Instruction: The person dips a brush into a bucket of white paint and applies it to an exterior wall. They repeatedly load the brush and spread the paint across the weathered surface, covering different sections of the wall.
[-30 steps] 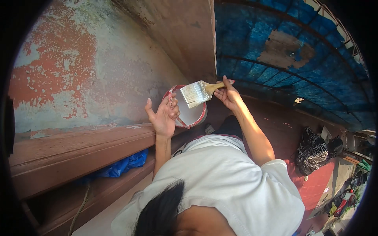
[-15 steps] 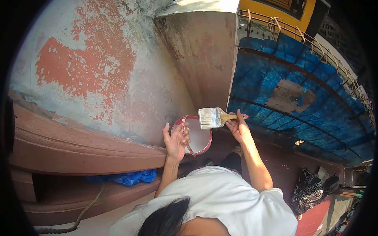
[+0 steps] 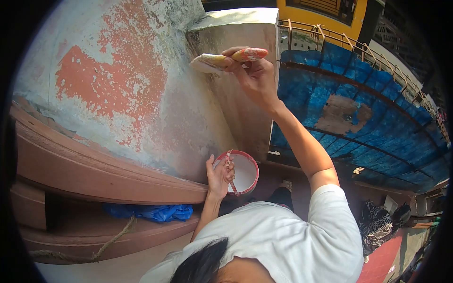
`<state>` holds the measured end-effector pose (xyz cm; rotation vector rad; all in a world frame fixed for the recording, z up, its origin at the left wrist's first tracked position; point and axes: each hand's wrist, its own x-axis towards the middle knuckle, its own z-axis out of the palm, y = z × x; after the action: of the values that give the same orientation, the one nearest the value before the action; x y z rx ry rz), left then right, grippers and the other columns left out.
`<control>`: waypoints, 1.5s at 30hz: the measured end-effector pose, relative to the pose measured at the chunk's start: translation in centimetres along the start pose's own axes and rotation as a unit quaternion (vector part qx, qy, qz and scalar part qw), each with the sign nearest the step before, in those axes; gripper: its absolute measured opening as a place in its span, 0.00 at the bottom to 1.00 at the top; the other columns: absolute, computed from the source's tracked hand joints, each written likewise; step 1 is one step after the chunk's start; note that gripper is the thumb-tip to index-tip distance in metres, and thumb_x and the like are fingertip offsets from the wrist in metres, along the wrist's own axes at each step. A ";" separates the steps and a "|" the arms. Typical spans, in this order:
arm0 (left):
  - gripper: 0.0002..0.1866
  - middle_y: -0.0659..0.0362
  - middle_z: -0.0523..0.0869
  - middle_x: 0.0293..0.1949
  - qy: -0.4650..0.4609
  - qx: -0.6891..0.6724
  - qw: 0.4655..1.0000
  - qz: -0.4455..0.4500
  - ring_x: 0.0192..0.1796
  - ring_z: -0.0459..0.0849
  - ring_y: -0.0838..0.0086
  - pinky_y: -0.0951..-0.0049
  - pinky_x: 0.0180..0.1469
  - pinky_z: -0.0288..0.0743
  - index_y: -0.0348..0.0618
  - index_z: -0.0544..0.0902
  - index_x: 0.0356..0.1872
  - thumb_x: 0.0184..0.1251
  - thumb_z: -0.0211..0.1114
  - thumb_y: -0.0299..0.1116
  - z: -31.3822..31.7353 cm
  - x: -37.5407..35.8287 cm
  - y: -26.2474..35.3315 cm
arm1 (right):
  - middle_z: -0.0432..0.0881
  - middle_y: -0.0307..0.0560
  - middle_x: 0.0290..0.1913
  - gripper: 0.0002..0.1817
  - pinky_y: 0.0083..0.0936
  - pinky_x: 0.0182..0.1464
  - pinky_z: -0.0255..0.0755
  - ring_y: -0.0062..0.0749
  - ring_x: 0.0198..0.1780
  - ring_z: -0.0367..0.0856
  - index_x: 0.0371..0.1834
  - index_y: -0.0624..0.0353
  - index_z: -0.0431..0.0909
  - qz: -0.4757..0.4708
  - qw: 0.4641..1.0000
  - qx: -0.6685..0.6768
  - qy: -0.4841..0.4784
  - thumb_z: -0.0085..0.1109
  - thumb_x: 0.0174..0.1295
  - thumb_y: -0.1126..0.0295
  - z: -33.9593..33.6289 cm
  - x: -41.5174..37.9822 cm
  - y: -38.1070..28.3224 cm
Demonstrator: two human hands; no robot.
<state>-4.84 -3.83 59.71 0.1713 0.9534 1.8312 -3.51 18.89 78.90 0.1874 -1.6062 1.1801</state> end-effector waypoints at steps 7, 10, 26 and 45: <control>0.36 0.65 0.72 0.27 -0.022 0.004 0.999 -0.026 0.20 0.65 0.84 0.81 0.26 0.58 0.40 0.73 0.47 0.66 0.41 0.67 -0.1 -0.1 -0.7 | 0.76 0.42 0.54 0.28 0.27 0.42 0.83 0.35 0.51 0.80 0.58 0.42 0.73 -0.332 0.830 -0.394 -0.214 0.64 0.52 0.77 3.5 3.7 0.5; 0.36 0.65 0.72 0.27 -0.028 0.006 0.999 -0.033 0.20 0.65 0.84 0.81 0.26 0.58 0.40 0.73 0.47 0.66 0.41 0.68 -0.1 -0.1 -0.9 | 0.75 0.41 0.53 0.28 0.25 0.42 0.83 0.35 0.50 0.79 0.59 0.41 0.72 -0.347 0.798 -0.417 -0.262 0.64 0.52 0.75 4.1 3.6 1.5; 0.36 0.65 0.72 0.27 -0.023 0.022 0.999 -0.037 0.21 0.66 0.83 0.81 0.27 0.59 0.39 0.73 0.47 0.65 0.43 0.68 0.0 -0.1 -1.0 | 0.72 0.48 0.57 0.20 0.29 0.62 0.75 0.44 0.63 0.73 0.55 0.42 0.69 -0.394 0.737 -0.471 -0.283 0.57 0.59 0.69 5.1 4.7 4.5; 0.37 0.65 0.72 0.28 -0.030 0.028 0.997 -0.065 0.22 0.66 0.82 0.80 0.28 0.59 0.39 0.73 0.47 0.64 0.44 0.68 0.0 0.1 -1.6 | 0.74 0.48 0.60 0.16 0.30 0.63 0.73 0.43 0.64 0.72 0.51 0.43 0.70 -0.385 0.736 -0.486 -0.270 0.58 0.59 0.67 5.6 3.7 7.0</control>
<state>-3.78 -3.46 58.59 0.1936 0.9522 1.6724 -13.17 19.73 78.16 0.4717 -2.1174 -0.4768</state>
